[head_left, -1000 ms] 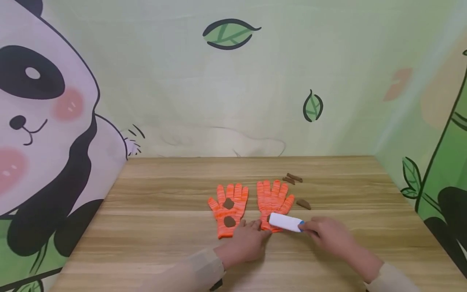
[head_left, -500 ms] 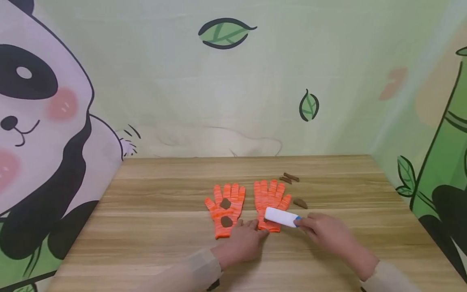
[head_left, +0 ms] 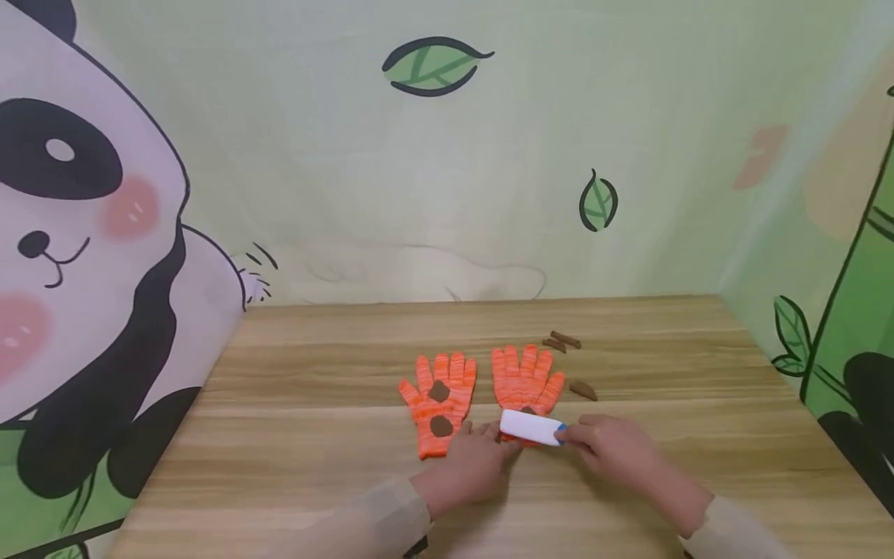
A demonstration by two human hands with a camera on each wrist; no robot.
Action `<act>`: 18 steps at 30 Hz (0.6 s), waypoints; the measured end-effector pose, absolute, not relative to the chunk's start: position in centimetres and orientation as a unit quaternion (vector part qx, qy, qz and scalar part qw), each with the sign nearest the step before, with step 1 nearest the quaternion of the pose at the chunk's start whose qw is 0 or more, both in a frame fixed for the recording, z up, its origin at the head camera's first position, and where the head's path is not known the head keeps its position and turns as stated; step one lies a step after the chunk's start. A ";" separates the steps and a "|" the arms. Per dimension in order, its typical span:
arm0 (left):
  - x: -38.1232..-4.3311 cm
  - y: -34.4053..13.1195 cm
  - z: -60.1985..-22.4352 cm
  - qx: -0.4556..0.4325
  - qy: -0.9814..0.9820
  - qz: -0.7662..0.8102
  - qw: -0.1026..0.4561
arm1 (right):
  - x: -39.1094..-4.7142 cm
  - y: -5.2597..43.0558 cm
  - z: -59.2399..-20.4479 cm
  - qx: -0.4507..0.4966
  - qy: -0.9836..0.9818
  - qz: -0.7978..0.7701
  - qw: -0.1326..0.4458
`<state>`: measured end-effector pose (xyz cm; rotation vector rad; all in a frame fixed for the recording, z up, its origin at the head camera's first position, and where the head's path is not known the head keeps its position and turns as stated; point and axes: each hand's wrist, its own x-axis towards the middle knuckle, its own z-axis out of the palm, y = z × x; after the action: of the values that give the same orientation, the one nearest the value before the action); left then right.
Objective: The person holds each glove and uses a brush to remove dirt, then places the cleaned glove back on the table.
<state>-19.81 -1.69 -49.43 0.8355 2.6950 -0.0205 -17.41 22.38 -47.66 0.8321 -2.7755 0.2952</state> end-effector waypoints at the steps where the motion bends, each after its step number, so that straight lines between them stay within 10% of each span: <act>1: -19.8 -1.7 -49.4 0.294 0.942 -0.007 0.160 | -17.3 22.6 -47.8 0.280 -0.948 0.100 0.112; 18: -19.9 -1.3 -49.6 0.284 0.945 -0.012 0.163 | -16.9 23.6 -47.4 0.251 -0.955 0.102 0.117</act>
<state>-19.86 -1.33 -49.59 0.8107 2.6941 -0.0337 -16.94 23.55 -47.40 0.7357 -2.7959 0.2990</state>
